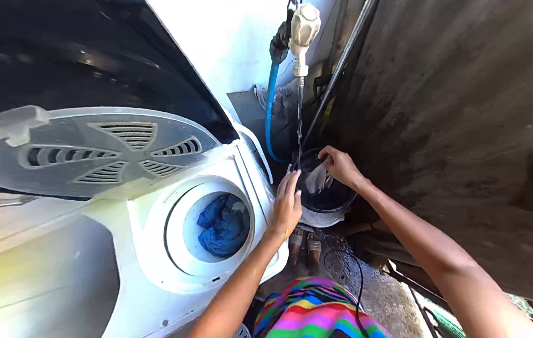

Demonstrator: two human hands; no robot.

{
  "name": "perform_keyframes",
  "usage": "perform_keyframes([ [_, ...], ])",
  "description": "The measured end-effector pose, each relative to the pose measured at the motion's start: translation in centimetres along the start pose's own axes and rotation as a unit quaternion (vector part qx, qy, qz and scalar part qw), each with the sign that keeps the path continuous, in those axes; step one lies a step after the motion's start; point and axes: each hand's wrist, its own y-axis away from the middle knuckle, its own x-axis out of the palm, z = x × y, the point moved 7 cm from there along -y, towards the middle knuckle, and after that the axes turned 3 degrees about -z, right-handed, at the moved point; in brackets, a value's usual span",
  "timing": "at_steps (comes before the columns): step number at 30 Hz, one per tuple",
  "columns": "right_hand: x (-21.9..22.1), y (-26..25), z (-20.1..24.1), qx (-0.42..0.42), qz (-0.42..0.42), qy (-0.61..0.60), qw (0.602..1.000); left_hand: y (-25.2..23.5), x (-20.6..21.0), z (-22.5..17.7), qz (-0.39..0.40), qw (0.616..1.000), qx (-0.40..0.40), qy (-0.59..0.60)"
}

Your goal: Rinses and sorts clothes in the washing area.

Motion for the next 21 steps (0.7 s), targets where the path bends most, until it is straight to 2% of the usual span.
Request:
perform_keyframes([
  [3,-5.0,2.9,5.8,-0.042,-0.056,0.008,0.998,-5.3,4.7,0.3,0.14,0.976,-0.143,0.087],
  [5,-7.2,3.4,7.8,-0.077,-0.077,0.013,0.994,-6.5,6.7,0.3,0.204,0.953,-0.194,0.108],
  [7,-9.3,3.5,9.4,-0.108,-0.105,-0.01,0.989,-7.8,9.5,2.1,0.219,0.952,-0.196,0.087],
  [10,-12.4,4.9,12.3,-0.148,-0.149,-0.048,0.977,-8.0,13.3,5.4,0.198,0.955,-0.197,0.095],
  [13,-15.2,6.1,15.0,-0.185,-0.181,-0.03,0.965,-8.4,12.9,5.4,0.169,0.961,-0.173,0.13],
  [16,-16.3,6.0,15.7,-0.186,-0.168,0.062,0.966,-11.3,10.4,5.9,0.176,0.969,-0.165,0.057],
  [19,-14.0,4.4,12.8,-0.157,-0.12,0.14,0.97,-14.2,7.6,6.5,0.165,0.967,-0.166,0.099],
  [21,-11.2,3.1,9.8,-0.107,-0.08,0.186,0.973,-15.6,5.3,5.0,0.147,0.967,-0.168,0.122],
])
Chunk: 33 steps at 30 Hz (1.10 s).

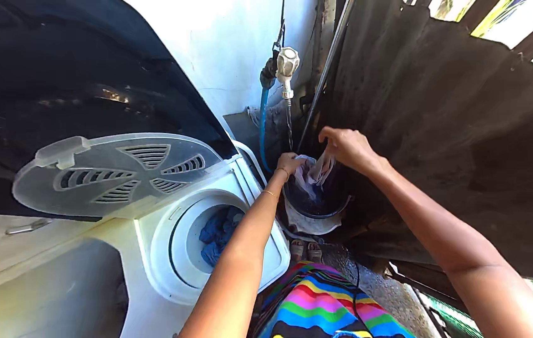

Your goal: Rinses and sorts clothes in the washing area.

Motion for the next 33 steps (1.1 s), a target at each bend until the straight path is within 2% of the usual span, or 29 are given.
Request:
perform_keyframes([
  [3,5.4,-0.8,-3.0,0.059,0.041,-0.011,0.997,0.6,-2.0,-2.8,-0.052,0.996,-0.006,0.07],
  [6,10.0,-2.0,-6.6,0.16,0.02,-0.153,0.975,2.4,-3.5,-4.2,-0.1,0.975,-0.009,0.2],
  [8,13.6,-2.6,-8.6,0.253,0.03,-0.302,0.918,3.0,-4.5,-5.6,-0.123,0.958,0.003,0.261],
  [10,16.5,-2.6,-8.3,0.296,0.055,-0.412,0.86,5.0,-6.0,-8.0,-0.132,0.949,0.047,0.283],
  [11,17.4,-2.5,-7.4,0.286,0.078,-0.435,0.85,5.8,-6.8,-9.2,-0.133,0.946,0.081,0.283],
  [14,17.6,-3.5,-4.6,0.224,0.11,-0.418,0.873,7.1,-8.2,-14.8,-0.105,0.933,0.201,0.28],
  [16,16.4,-4.8,-2.6,0.192,0.092,-0.435,0.875,8.6,-9.0,-17.7,-0.111,0.921,0.254,0.274],
  [18,14.1,-6.1,-1.0,0.173,0.03,-0.463,0.869,9.1,-10.4,-18.4,-0.127,0.919,0.273,0.255],
  [20,11.3,-6.9,0.3,0.167,-0.014,-0.505,0.847,8.0,-11.6,-17.2,-0.118,0.943,0.236,0.204],
  [23,9.2,-7.3,1.1,0.162,-0.069,-0.534,0.827,5.8,-10.7,-11.8,-0.044,0.984,0.081,0.15],
  [26,7.2,-6.6,2.3,0.155,-0.111,-0.532,0.825,4.7,-7.7,-5.9,-0.01,0.981,-0.043,0.187],
  [30,2.5,-4.5,4.3,0.112,-0.203,-0.552,0.801,3.0,-3.0,-1.5,-0.1,0.975,-0.063,0.188],
  [33,-1.3,-2.7,4.1,0.099,-0.277,-0.579,0.76,2.3,-0.7,0.0,-0.079,0.964,-0.139,0.213],
])
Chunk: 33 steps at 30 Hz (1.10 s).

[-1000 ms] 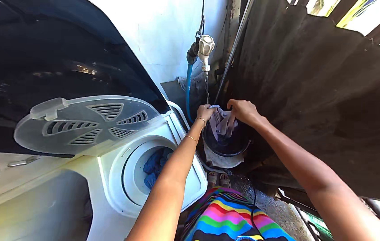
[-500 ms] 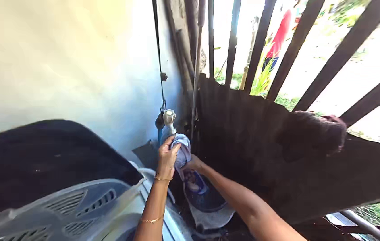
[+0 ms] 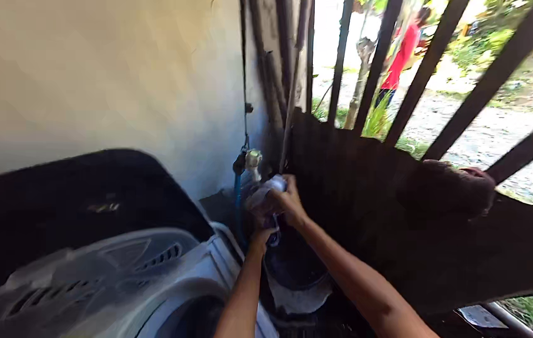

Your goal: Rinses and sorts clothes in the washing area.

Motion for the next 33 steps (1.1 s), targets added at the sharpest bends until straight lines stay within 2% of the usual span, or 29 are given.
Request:
perform_keyframes([
  [2,-2.0,-0.3,0.7,-0.002,-0.001,0.043,0.999,0.6,0.1,-1.8,0.023,0.998,-0.01,0.055],
  [5,-4.6,-0.8,-2.7,0.063,0.035,0.128,0.989,3.5,-0.5,-7.3,0.058,0.987,0.055,0.139],
  [9,-4.8,-1.6,-11.2,0.205,0.087,0.056,0.973,7.6,-0.8,-11.9,0.087,0.971,0.162,0.152],
  [11,-3.0,-0.9,-13.9,0.292,0.146,-0.011,0.945,9.1,-0.5,-13.1,0.107,0.96,0.203,0.162],
  [13,-1.1,-0.1,-15.0,0.341,0.174,-0.103,0.918,10.4,-0.2,-13.3,0.137,0.949,0.214,0.184],
  [15,0.7,-0.6,-15.1,0.307,0.187,-0.235,0.903,11.3,-0.2,-12.9,0.165,0.945,0.201,0.199],
  [17,1.6,-1.0,-15.3,0.297,0.165,-0.298,0.892,11.1,-0.9,-11.8,0.172,0.944,0.177,0.221],
  [19,2.4,-1.1,-15.5,0.315,0.156,-0.306,0.885,9.7,-2.4,-10.2,0.129,0.947,0.141,0.26],
  [21,3.0,-0.9,-15.1,0.312,0.142,-0.295,0.892,7.6,-3.9,-8.5,0.033,0.953,0.118,0.278],
  [23,3.4,-0.7,-14.3,0.272,0.116,-0.249,0.922,5.0,-4.7,-6.8,-0.039,0.949,0.118,0.288],
  [25,3.6,-0.2,-13.3,0.214,0.096,-0.145,0.961,4.0,-4.3,-5.8,-0.033,0.938,0.074,0.338],
  [27,3.6,0.4,-11.5,0.159,0.068,0.0,0.985,4.9,-3.5,-6.0,-0.006,0.912,0.047,0.408],
  [30,3.1,-0.3,-10.6,0.075,0.067,0.185,0.978,5.1,-2.6,-6.4,0.014,0.91,0.043,0.412],
  [33,2.4,0.2,-8.8,0.019,0.122,0.335,0.934,3.2,-0.8,-6.2,0.085,0.892,0.006,0.445],
])
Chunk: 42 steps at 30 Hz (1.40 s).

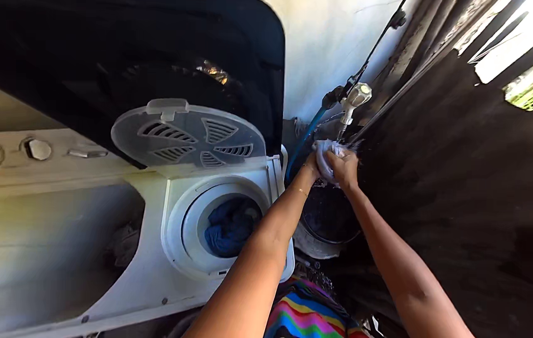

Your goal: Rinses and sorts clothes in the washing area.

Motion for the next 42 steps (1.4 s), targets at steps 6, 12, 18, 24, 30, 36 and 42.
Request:
perform_keyframes([
  [6,-1.4,1.6,2.5,-0.127,0.09,0.175,0.972,5.7,1.6,-1.3,0.051,0.998,-0.013,-0.041],
  [12,-0.6,3.2,4.2,-0.234,0.17,0.132,0.948,4.7,-1.9,-0.2,0.031,0.994,0.048,-0.092],
  [18,5.4,10.5,7.7,-0.121,0.318,-0.113,0.934,18.2,-15.2,-8.5,-0.071,0.965,0.205,-0.148],
  [24,15.6,13.6,8.6,-0.244,0.383,0.221,0.863,24.8,-28.4,-12.5,-0.188,0.771,0.13,-0.595],
  [30,22.2,12.9,7.9,-0.158,0.415,0.003,0.896,24.9,-32.1,-11.4,-0.344,0.83,0.096,-0.428],
  [36,14.1,9.6,2.9,-0.106,0.187,-0.03,0.976,23.3,-27.9,-10.8,-0.303,0.642,0.042,-0.703],
  [42,10.8,4.3,-28.0,0.217,0.194,0.182,0.939,16.5,-20.0,-1.3,-0.079,0.673,0.285,-0.678],
])
